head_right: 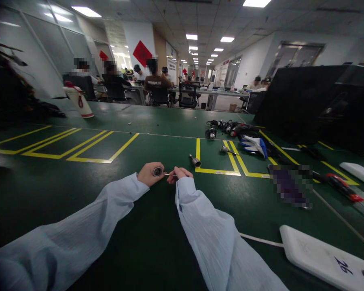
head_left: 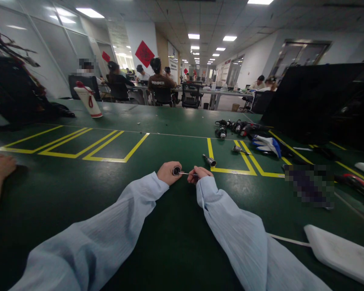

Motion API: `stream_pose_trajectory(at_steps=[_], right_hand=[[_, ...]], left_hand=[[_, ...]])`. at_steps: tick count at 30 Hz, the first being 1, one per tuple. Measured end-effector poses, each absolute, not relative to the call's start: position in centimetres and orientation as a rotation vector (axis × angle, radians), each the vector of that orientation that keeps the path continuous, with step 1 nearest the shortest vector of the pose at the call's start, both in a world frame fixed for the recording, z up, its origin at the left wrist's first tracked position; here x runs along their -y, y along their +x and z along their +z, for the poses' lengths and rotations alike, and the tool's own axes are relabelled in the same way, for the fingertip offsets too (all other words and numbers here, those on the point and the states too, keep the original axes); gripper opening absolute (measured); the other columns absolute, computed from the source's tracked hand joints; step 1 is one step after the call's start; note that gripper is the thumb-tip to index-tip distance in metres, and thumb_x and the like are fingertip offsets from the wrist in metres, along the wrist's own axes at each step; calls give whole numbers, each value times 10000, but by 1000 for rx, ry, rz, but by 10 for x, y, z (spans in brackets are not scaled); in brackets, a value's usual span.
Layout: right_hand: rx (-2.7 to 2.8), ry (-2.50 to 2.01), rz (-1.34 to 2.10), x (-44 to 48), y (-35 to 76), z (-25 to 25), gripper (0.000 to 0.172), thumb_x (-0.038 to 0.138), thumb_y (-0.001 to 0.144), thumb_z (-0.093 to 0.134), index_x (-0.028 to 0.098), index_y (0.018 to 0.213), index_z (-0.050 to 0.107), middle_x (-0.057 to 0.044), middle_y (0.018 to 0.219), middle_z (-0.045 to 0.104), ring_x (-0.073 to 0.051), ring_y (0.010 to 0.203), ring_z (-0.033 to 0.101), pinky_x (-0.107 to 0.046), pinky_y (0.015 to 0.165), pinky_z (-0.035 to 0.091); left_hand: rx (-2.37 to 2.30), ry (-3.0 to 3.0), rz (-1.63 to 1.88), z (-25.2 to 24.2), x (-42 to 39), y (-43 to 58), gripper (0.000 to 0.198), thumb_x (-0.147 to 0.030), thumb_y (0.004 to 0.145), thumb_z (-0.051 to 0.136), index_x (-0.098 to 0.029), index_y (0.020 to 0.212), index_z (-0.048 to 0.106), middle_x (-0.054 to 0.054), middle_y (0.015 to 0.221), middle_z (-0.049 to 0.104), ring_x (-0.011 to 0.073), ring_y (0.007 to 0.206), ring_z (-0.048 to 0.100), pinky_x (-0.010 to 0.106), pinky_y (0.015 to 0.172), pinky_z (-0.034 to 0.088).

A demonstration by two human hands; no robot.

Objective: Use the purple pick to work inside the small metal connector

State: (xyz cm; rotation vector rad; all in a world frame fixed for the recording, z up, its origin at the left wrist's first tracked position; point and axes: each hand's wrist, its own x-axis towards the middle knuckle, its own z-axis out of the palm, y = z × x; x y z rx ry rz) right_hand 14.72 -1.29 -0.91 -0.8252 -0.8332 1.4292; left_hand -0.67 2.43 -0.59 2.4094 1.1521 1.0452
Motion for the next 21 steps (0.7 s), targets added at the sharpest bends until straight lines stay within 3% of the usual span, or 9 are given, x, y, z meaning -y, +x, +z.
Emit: stream_pose_trajectory(at_steps=[21], right_hand=[[760, -855, 1416, 12, 149, -10, 237, 340, 627, 629, 144, 497, 593, -13, 380, 588, -100, 333, 511, -206, 370, 373]], left_hand=[[-1228, 2363, 1053, -2, -23, -5, 131, -220, 645, 587, -142, 596, 493, -29, 568, 496, 90, 531, 466, 195, 502, 365]])
